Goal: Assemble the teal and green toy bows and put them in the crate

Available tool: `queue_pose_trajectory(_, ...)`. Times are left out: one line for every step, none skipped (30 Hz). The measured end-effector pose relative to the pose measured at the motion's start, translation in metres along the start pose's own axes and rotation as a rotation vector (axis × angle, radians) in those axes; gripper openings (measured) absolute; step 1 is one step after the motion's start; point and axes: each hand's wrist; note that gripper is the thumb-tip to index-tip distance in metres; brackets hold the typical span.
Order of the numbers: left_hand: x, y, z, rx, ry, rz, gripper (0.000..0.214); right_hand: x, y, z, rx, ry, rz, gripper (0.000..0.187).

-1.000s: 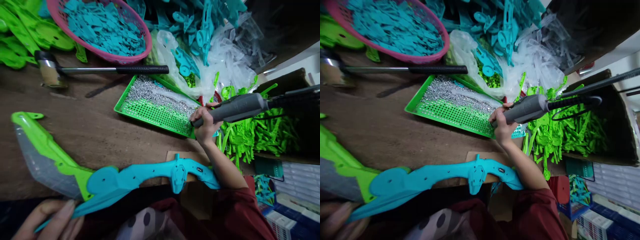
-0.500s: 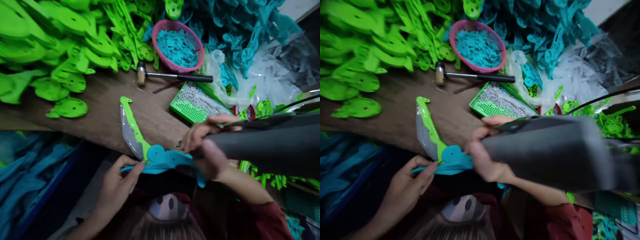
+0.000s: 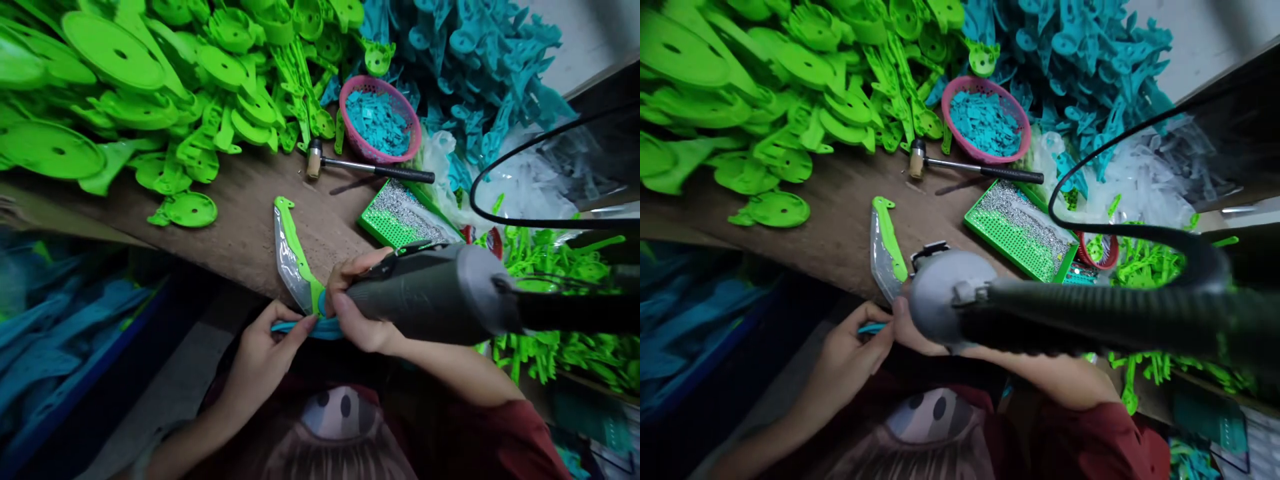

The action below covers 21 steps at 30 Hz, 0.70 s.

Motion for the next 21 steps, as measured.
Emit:
queue_pose_trajectory(0.001,0.000,0.000,0.009,-0.013,0.000,0.037,0.000,0.000,0.002,-0.038,0.026,-0.020,0.020)
queue_pose_trajectory(0.003,0.001,0.000,0.015,-0.034,-0.006,0.038,-0.001,0.001,0.002,-0.084,0.054,-0.038,0.018)
queue_pose_trajectory(0.003,0.003,0.001,0.020,-0.058,-0.014,0.038,-0.004,0.001,0.001,-0.139,0.084,-0.046,0.016)
queue_pose_trajectory(0.002,0.006,0.002,0.029,-0.084,-0.015,0.038,-0.009,0.001,-0.003,-0.197,0.115,-0.034,0.017)
queue_pose_trajectory(0.000,0.010,0.004,0.045,-0.110,0.002,0.037,-0.017,0.001,-0.008,-0.257,0.144,0.013,0.022)
queue_pose_trajectory(-0.004,0.014,0.007,0.071,-0.137,0.035,0.035,-0.028,-0.001,-0.016,-0.312,0.167,0.082,0.027)
queue_pose_trajectory(-0.009,0.018,0.011,0.104,-0.164,0.078,0.034,-0.042,-0.005,-0.025,-0.362,0.179,0.172,0.030)
queue_pose_trajectory(-0.015,0.021,0.015,0.140,-0.183,0.127,0.035,-0.059,-0.012,-0.035,-0.400,0.173,0.279,0.030)
queue_pose_trajectory(-0.021,0.023,0.019,0.193,-0.187,0.180,0.040,-0.078,-0.021,-0.043,-0.419,0.145,0.396,0.028)
queue_pose_trajectory(-0.025,0.023,0.023,0.267,-0.167,0.235,0.048,-0.099,-0.033,-0.048,-0.416,0.093,0.510,0.026)
queue_pose_trajectory(-0.026,0.020,0.026,0.362,-0.122,0.292,0.056,-0.121,-0.048,-0.051,-0.392,0.027,0.627,0.025)
queue_pose_trajectory(-0.023,0.015,0.028,0.475,-0.042,0.344,0.060,-0.142,-0.066,-0.050,-0.346,-0.041,0.743,0.025)
queue_pose_trajectory(-0.016,0.008,0.028,0.596,0.060,0.365,0.059,-0.161,-0.085,-0.046,-0.281,-0.101,0.860,0.026)
queue_pose_trajectory(-0.003,-0.001,0.028,0.705,0.165,0.315,0.053,-0.179,-0.104,-0.039,-0.206,-0.147,0.970,0.027)
queue_pose_trajectory(0.014,-0.013,0.025,0.783,0.267,0.171,0.043,-0.194,-0.123,-0.029,-0.130,-0.175,1.070,0.028)
queue_pose_trajectory(0.035,-0.026,0.022,0.830,0.336,-0.060,0.032,-0.206,-0.141,-0.019,-0.065,-0.194,1.158,0.029)
queue_pose_trajectory(0.059,-0.040,0.016,0.804,0.372,-0.362,0.023,-0.216,-0.157,-0.008,-0.012,-0.208,1.229,0.030)
queue_pose_trajectory(0.085,-0.055,0.009,0.717,0.363,-0.659,0.015,-0.222,-0.172,0.001,0.028,-0.227,1.283,0.031)
queue_pose_trajectory(0.110,-0.069,0.001,0.531,0.320,-0.886,0.015,-0.225,-0.186,0.009,0.052,-0.262,1.315,0.032)
queue_pose_trajectory(0.132,-0.080,-0.007,0.249,0.251,-1.026,0.021,-0.226,-0.199,0.014,0.064,-0.320,1.331,0.033)
queue_pose_trajectory(0.152,-0.089,-0.015,-0.055,0.149,-1.083,0.030,-0.222,-0.213,0.018,0.064,-0.399,1.337,0.035)
Point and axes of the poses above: each hand's wrist, its own y-axis towards the middle knuckle, its own x-axis out of the palm, z = x × y, and after that the axes turned 4 degrees about -z, right-handed
